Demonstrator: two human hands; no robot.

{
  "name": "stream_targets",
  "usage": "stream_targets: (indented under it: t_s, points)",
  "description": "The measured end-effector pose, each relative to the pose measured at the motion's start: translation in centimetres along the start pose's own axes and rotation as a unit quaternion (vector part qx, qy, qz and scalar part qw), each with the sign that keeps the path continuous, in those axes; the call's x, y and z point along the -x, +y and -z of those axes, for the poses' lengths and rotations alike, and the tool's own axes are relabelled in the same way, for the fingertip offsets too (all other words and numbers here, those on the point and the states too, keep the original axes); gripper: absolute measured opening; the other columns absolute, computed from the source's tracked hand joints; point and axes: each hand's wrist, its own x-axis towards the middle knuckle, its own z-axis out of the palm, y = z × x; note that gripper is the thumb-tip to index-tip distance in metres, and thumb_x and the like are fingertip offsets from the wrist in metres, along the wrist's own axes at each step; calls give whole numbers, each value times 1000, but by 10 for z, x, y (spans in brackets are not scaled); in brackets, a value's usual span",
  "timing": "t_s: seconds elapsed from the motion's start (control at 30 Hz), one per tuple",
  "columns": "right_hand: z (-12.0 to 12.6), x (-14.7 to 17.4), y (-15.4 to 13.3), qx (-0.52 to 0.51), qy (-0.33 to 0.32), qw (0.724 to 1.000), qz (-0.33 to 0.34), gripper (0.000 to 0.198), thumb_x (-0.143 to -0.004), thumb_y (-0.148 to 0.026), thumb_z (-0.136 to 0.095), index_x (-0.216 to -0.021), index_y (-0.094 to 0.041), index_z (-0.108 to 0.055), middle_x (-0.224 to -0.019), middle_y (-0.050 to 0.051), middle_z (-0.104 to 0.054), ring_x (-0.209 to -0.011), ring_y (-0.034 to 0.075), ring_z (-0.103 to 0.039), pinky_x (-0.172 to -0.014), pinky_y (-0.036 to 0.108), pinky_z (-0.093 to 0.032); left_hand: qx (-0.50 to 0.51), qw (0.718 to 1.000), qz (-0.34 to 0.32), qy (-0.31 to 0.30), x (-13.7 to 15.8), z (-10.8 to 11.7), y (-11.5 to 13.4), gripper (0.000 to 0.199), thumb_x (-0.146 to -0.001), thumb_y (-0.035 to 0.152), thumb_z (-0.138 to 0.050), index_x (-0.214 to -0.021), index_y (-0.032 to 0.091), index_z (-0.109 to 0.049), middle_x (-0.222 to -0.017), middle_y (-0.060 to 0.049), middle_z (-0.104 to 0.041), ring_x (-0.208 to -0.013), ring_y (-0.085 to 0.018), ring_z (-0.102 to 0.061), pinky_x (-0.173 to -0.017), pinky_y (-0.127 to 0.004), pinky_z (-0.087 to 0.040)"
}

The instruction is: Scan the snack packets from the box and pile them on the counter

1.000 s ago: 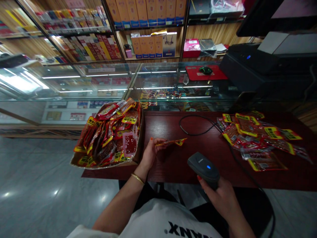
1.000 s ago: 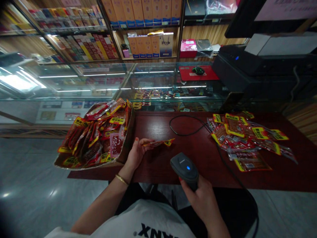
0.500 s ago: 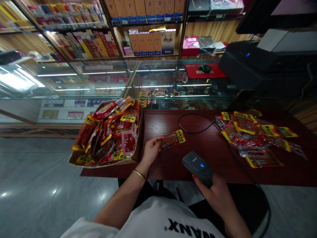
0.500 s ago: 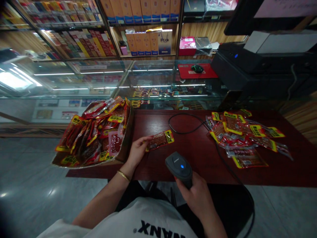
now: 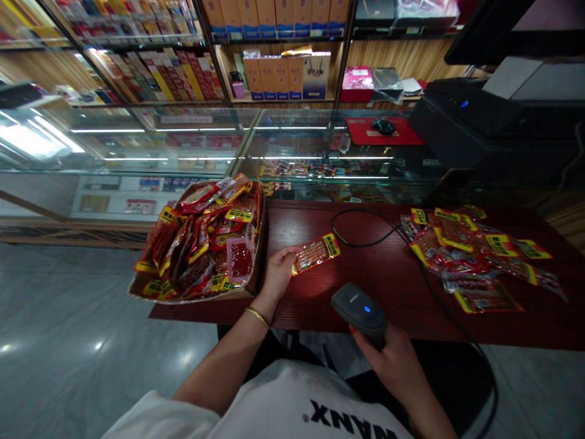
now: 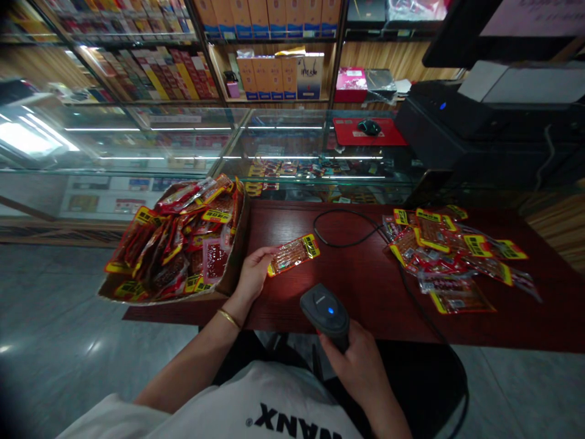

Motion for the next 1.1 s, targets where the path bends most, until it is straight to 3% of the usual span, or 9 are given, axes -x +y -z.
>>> stream_targets:
  t_s: [0.37,0.5,0.57,0.63,0.83,0.93,1.0,1.1]
  points:
    - [2,-1,-4,-24,-2,1000,-3,32,-89,-46,-61,-96,-20,-78,-95,12,-82,-91,31,-78,-82,38,-58,-16,1000,-7,-2,0,0,1,16,-72,34,-79,-79,19,-77,-107,-8,-79,-100,-22,-72,-94,-35,-55]
    - [8,-2,-6,-43,2,999,-6,26,-88,-36,-62,-102,-20,-78,-99,11,-82,-94,29,-76,-86,37,-57,-15,999,43,16,-3,-11,5,23,-66,31,-82,-83,16,-77,-98,-9,-80,-87,-20,-74,-82,-31,-57]
    - [13,-2,-6,-50,4,999,-12,23,-88,-31,-62,-100,-20,-77,-98,9,-81,-93,28,-76,-85,36,-57,3,996,93,-5,-8,-30,4,28,-62,28,-82,-87,16,-77,-91,-8,-79,-78,-20,-73,-74,-31,-58]
    - [18,0,-5,-56,15,998,-25,21,-88,-28,-61,-98,-20,-76,-96,8,-81,-92,28,-76,-84,36,-57,28,990,126,-49,-14,-64,3,29,-62,25,-81,-89,16,-76,-87,-7,-79,-73,-19,-72,-70,-31,-58]
    - [32,10,3,-72,41,996,-36,20,-88,-29,-61,-99,-20,-75,-98,8,-81,-93,29,-75,-82,35,-56,95,962,170,-190,-28,-220,-3,25,-68,16,-73,-93,16,-71,-92,-7,-75,-77,-17,-70,-77,-32,-57]
    - [36,12,5,-65,53,995,-51,21,-87,-31,-63,-97,-18,-75,-95,9,-81,-89,30,-76,-80,36,-56,90,927,230,-281,-31,-277,0,34,-71,19,-75,-104,18,-66,-99,-8,-74,-85,-19,-70,-86,-38,-56]
    - [37,11,5,-68,61,994,-58,24,-87,-34,-64,-101,-18,-76,-97,10,-81,-90,31,-76,-81,37,-56,55,917,232,-321,-28,-287,3,36,-73,21,-76,-108,20,-66,-105,-9,-73,-92,-20,-69,-89,-39,-55]
    - [34,9,3,-75,51,994,-58,26,-89,-34,-63,-105,-18,-76,-103,11,-81,-96,31,-76,-86,38,-56,10,940,160,-303,-14,-253,8,36,-75,22,-75,-111,22,-71,-120,-10,-72,-102,-23,-68,-89,-37,-53]
